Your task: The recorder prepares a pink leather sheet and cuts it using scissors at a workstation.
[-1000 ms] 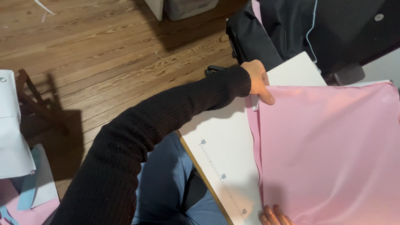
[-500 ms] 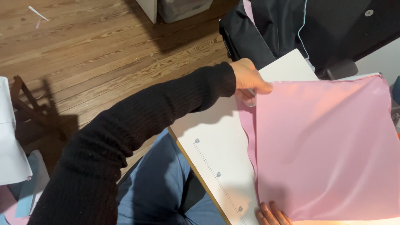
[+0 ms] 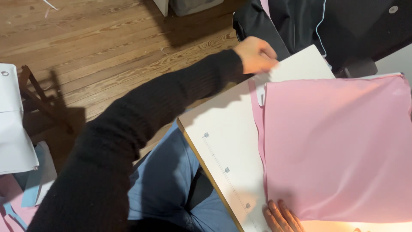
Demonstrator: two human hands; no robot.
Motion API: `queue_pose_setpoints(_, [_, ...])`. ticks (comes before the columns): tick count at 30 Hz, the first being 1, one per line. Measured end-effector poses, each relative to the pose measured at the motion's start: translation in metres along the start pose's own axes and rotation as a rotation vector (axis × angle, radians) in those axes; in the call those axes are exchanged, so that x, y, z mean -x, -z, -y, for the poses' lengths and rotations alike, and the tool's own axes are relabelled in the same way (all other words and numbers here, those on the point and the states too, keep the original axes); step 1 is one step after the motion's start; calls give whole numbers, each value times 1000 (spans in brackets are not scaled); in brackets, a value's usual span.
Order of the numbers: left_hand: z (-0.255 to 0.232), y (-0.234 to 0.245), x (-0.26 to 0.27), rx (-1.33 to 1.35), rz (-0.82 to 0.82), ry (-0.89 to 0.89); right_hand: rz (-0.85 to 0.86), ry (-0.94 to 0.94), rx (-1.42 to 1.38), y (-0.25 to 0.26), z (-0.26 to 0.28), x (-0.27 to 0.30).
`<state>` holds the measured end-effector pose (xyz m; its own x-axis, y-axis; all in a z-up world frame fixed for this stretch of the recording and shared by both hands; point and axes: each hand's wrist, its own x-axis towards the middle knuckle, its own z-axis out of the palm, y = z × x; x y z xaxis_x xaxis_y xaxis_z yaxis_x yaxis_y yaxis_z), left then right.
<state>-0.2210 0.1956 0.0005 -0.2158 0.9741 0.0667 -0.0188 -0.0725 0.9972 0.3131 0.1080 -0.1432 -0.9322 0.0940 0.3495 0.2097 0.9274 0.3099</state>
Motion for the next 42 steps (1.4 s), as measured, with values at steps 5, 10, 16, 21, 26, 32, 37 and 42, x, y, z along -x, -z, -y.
queue_pose_setpoints(5, [-12, -9, 104, -940, -273, -342, 136, 10, -8, -40, -14, 50])
queue_pose_setpoints(10, [11, -28, 123, -882, 151, -703, 54, -46, -117, 43, 16, -36])
queue_pose_setpoints(16, [-7, -6, 94, -868, 295, -761, 65, -65, -210, 55, 12, -49])
queue_pose_setpoints(21, [-20, -9, 80, -949, 199, -575, 98, -44, -197, 39, 5, -32])
queue_pose_setpoints(26, [-7, -6, 63, -680, 102, -417, 118, -67, -242, 42, 8, -31])
queue_pose_setpoints(32, [-14, -6, 29, -625, 163, -271, 75, -31, -185, -1, -9, 15])
queue_pose_setpoints(37, [-4, -14, -36, -800, 457, -227, 131, 30, -81, -46, -29, 56])
queue_pose_setpoints(42, [-10, -34, -80, -1012, 802, -142, 79, 51, -19, -37, -18, 50])
